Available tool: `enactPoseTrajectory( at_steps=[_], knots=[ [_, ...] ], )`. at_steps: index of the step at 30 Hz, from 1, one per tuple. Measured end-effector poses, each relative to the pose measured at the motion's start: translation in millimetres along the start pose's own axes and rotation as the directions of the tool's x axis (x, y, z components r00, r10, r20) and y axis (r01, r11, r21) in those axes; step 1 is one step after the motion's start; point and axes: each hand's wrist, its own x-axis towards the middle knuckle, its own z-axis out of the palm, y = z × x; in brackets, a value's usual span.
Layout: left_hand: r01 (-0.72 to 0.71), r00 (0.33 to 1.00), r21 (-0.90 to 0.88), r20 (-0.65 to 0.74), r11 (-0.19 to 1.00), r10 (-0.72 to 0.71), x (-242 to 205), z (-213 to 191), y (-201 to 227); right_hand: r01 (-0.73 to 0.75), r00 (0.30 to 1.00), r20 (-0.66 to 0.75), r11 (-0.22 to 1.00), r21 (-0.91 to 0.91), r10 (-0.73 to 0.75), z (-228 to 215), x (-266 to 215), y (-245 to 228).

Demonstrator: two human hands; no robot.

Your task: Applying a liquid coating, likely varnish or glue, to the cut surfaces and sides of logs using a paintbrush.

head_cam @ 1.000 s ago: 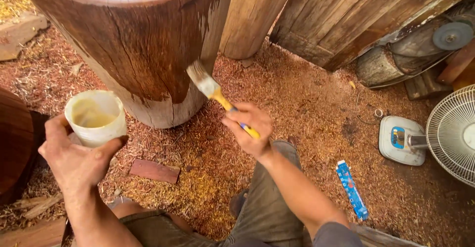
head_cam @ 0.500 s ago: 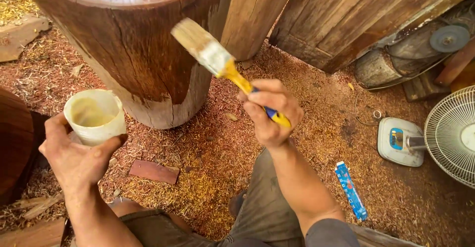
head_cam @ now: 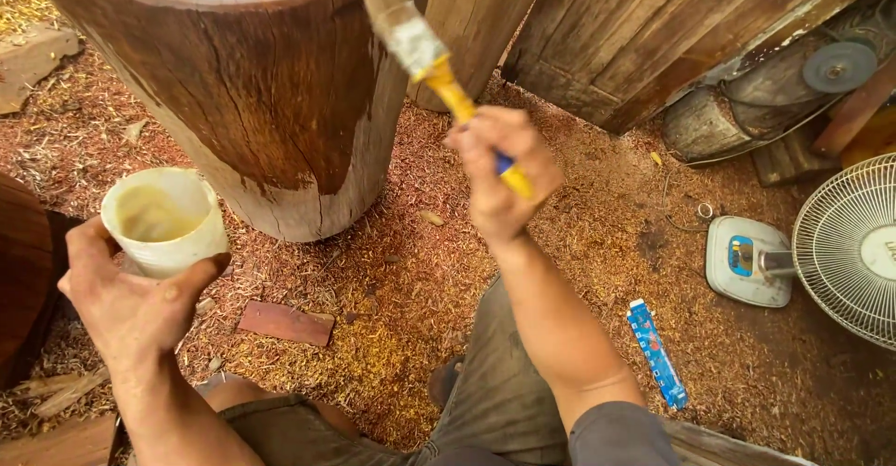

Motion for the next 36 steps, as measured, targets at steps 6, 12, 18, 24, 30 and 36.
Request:
enactPoseTrajectory(
  at_steps=[6, 12, 18, 24, 30, 36],
  knots=[
    [-0.046, 0.999, 0.060, -0.003, 0.997, 0.046, -4, -2, -8, -0.122, 0.987, 0.088, 0.982, -0.144, 0.135, -10, -106, 26],
    [-0.019, 1.000, 0.070, 0.004, 0.997, 0.018, -1, 1, 3, -0.250, 0.933, 0.230, 0.958, -0.137, 0.276, -43, -135, 31],
    [-0.137, 0.990, 0.072, 0.049, 0.988, 0.134, -1, 7, 1, -0.094, 0.993, 0.070, 0.995, -0.038, 0.097, -16, -39, 1],
    [-0.279, 0.951, 0.091, 0.162, 0.956, 0.263, -7, 26, -26, -0.098, 0.962, 0.227, 0.970, -0.220, 0.149, -9, -153, 33],
    [-0.019, 0.910, 0.402, 0.385, 0.916, -0.150, -12, 49, 4, -0.370, 0.869, 0.262, 0.902, -0.222, 0.421, -49, -142, 8],
    [-0.230, 0.818, 0.273, 0.574, 0.934, 0.033, -23, 86, -11, -0.429, 0.703, 0.404, 0.802, -0.416, 0.585, -22, -14, -70]
  ],
)
